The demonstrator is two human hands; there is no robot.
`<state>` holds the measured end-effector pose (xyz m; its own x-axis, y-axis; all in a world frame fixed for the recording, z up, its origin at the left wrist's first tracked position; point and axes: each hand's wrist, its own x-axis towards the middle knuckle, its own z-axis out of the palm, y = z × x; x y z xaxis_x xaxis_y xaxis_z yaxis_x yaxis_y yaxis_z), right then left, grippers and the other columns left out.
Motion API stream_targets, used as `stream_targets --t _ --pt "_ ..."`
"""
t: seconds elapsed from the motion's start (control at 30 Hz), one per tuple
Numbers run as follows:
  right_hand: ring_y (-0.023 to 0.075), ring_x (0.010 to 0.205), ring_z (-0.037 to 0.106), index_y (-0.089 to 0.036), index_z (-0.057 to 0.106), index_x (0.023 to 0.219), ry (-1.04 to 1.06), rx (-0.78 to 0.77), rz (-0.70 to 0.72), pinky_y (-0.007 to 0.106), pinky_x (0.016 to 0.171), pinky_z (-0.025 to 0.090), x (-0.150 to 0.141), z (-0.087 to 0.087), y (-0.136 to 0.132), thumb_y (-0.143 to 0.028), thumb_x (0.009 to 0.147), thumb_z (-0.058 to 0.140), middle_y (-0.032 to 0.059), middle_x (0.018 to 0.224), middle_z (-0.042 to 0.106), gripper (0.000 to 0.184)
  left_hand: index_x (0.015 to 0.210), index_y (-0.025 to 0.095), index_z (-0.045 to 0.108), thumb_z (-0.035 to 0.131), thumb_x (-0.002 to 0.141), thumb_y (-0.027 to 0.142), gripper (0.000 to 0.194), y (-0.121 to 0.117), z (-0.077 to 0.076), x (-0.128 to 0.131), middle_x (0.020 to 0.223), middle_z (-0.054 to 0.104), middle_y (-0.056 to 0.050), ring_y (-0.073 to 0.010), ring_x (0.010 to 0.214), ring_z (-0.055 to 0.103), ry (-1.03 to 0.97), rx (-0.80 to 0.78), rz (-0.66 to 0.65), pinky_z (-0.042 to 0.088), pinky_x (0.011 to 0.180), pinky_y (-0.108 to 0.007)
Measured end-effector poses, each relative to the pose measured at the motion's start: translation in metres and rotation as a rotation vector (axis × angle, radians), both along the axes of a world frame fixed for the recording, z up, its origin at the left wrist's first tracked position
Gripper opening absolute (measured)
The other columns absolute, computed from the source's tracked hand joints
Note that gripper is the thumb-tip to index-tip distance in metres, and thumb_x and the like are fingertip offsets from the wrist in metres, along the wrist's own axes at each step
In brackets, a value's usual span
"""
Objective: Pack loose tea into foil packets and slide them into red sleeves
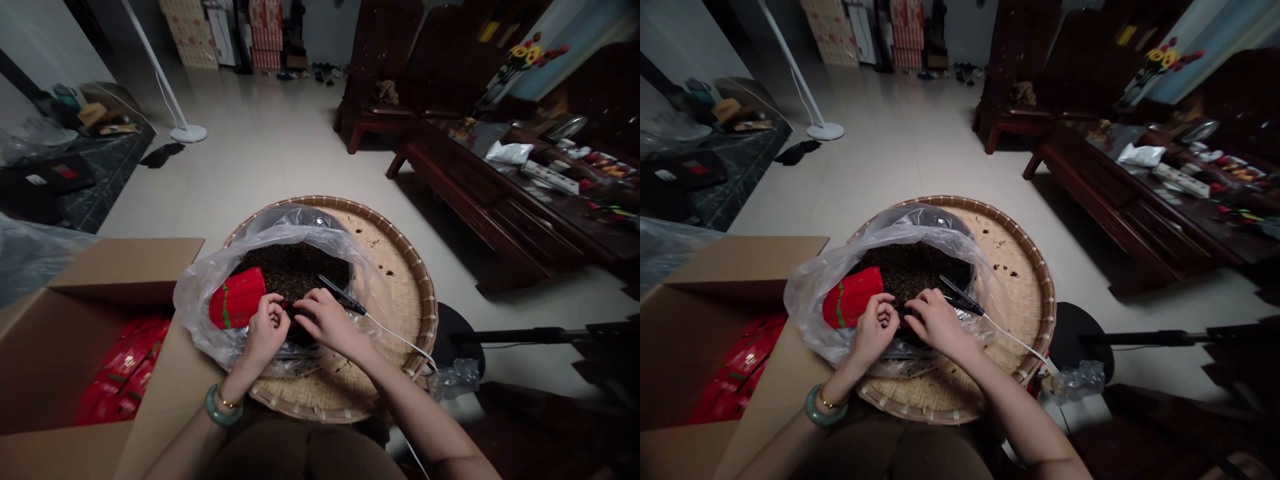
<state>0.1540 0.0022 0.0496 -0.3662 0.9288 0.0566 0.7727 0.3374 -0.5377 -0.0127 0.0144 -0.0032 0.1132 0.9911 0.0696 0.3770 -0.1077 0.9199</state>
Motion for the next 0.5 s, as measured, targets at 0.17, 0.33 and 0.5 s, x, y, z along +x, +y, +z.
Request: stream_targets --t 0.17,0.33,0.5 --pt "0.0229 0.104 0.045 -0.019 0.069 0.089 -0.014 0.063 0.091 0.037 0.086 0.045 0.004 -0.010 0.004 -0.029 0.083 0.062 0.0095 0.105 0.056 0.013 0.100 0.020 0.043 0.049 0.081 0.020 0.019 0.001 -0.001 0.000 0.066 0.053 0.005 -0.0096 0.057 0.056 -0.076 0.029 -0.034 0.047 0.056 -0.019" --pt "0.0255 0.113 0.040 -0.020 0.069 0.074 0.235 0.172 -0.171 0.045 0.098 0.038 0.008 -0.022 0.008 -0.026 0.081 0.064 0.0082 0.104 0.058 0.010 0.108 0.019 0.045 0.066 0.072 0.026 0.043 0.000 -0.009 0.003 0.104 0.060 -0.008 -0.0198 0.097 0.060 -0.006 0.171 -0.071 0.049 0.086 -0.035" --pt "0.0281 0.125 0.030 -0.021 0.067 0.067 0.358 0.137 -0.379 0.049 0.105 0.027 0.010 -0.021 0.006 -0.026 0.079 0.065 0.0077 0.114 0.057 0.014 0.098 0.019 0.057 0.066 0.073 0.025 0.027 -0.004 -0.021 0.004 0.090 0.066 -0.005 -0.0185 0.080 0.063 0.206 0.075 -0.175 0.049 0.072 -0.029"
